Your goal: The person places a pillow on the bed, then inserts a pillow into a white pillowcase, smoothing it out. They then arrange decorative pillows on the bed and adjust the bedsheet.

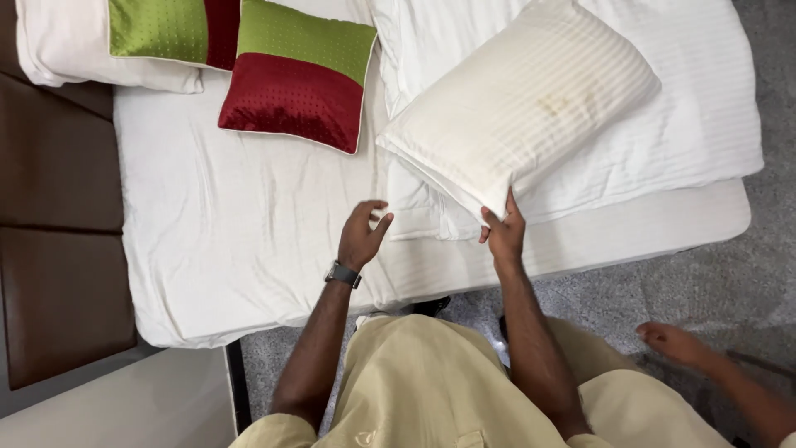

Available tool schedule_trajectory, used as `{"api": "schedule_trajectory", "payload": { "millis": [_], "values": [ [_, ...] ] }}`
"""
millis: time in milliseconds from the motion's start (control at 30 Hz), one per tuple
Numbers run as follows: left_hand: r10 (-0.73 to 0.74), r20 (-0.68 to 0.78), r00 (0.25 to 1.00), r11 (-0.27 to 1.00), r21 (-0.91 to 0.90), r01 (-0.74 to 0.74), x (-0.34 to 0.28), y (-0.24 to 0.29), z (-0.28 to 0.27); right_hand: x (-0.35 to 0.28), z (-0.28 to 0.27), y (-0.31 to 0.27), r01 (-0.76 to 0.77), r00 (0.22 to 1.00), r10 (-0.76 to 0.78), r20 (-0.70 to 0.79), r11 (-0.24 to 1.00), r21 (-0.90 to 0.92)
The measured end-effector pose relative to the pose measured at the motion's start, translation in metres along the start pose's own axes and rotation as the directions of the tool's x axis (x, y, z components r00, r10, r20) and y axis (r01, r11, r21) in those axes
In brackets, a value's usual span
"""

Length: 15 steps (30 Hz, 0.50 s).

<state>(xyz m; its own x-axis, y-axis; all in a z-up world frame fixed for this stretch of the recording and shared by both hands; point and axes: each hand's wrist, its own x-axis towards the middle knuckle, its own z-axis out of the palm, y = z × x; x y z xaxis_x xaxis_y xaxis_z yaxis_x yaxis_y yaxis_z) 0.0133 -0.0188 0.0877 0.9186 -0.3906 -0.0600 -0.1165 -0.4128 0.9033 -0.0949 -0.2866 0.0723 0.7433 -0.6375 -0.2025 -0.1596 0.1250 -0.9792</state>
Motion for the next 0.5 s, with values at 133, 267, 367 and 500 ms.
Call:
{"api": "schedule_trajectory", "payload": {
  "millis": [133,267,367,500],
  "values": [
    [0.082,0.020,0.996,0.991,0.103,-0.084,0.021,-0.014,0.006,-0.013,-0.009,-0.053,-0.113,0.993,0.114,-0.032,0.993,0.029],
    [0.272,0.124,0.954,0.935,0.201,-0.292,0.037,-0.006,0.024,-0.031,-0.023,-0.081,-0.070,0.992,0.063,0.113,0.996,0.056],
    [0.310,0.131,0.942,0.911,0.242,-0.334,0.052,0.003,0.041,-0.044,-0.029,-0.091,-0.021,0.989,0.023,0.145,1.000,-0.015],
    [0.298,0.062,0.953,0.891,0.340,-0.300,0.067,-0.014,0.059,-0.052,-0.040,-0.087,0.018,0.982,0.022,0.188,0.978,-0.208]
  ]
}}
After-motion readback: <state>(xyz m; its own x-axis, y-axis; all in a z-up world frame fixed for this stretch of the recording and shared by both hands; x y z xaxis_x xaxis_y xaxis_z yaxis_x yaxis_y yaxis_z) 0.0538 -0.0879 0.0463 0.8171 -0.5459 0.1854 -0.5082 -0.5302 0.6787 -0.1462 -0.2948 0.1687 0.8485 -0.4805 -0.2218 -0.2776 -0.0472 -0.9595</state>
